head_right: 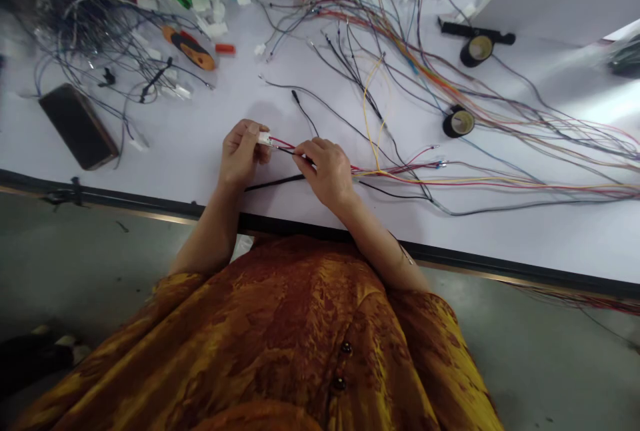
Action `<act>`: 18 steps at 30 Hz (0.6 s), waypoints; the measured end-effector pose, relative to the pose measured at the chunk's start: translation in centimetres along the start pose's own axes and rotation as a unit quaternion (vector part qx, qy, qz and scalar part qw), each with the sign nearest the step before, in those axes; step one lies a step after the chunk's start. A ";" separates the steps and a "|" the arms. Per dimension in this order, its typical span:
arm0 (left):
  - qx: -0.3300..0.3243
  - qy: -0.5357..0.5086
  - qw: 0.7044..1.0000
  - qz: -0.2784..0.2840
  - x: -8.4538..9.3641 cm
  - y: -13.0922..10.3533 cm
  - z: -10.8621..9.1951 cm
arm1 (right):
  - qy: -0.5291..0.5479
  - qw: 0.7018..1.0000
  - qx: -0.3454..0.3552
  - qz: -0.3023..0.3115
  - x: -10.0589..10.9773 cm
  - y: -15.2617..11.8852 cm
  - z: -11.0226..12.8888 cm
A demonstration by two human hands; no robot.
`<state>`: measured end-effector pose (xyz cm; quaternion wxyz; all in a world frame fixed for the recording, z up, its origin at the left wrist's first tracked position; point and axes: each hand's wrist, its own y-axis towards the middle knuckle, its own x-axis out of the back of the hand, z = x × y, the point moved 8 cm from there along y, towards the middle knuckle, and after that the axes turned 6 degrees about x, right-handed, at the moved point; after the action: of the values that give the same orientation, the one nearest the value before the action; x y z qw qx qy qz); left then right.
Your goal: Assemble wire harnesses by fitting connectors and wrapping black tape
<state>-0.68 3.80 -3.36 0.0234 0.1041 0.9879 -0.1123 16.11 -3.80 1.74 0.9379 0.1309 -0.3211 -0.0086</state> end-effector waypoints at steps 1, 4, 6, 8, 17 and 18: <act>0.008 -0.009 1.000 0.000 0.0 0.0 0.1 | 0.004 1.000 0.002 -0.007 0.1 0.0 0.0; 0.024 -0.028 0.999 0.006 0.0 0.0 0.3 | 0.013 1.000 0.002 -0.016 0.2 0.0 -0.1; 0.031 -0.032 0.999 0.007 0.0 0.0 0.4 | 0.013 1.000 0.001 -0.015 0.1 0.0 -0.1; 0.036 -0.035 0.999 0.006 0.0 0.0 0.4 | 0.010 1.000 -0.001 -0.013 0.1 0.0 -0.1; 0.030 -0.053 0.998 0.019 0.1 0.2 0.8 | 0.065 0.997 -0.008 -0.035 0.5 0.0 -0.2; 0.025 -0.056 0.998 0.028 0.1 0.2 0.7 | 0.078 0.996 -0.015 -0.047 0.7 0.0 -0.3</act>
<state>-0.72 3.89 -4.10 0.0795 0.1258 0.9786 -0.1422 16.87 -3.85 1.97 0.9605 0.1326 -0.2400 -0.0474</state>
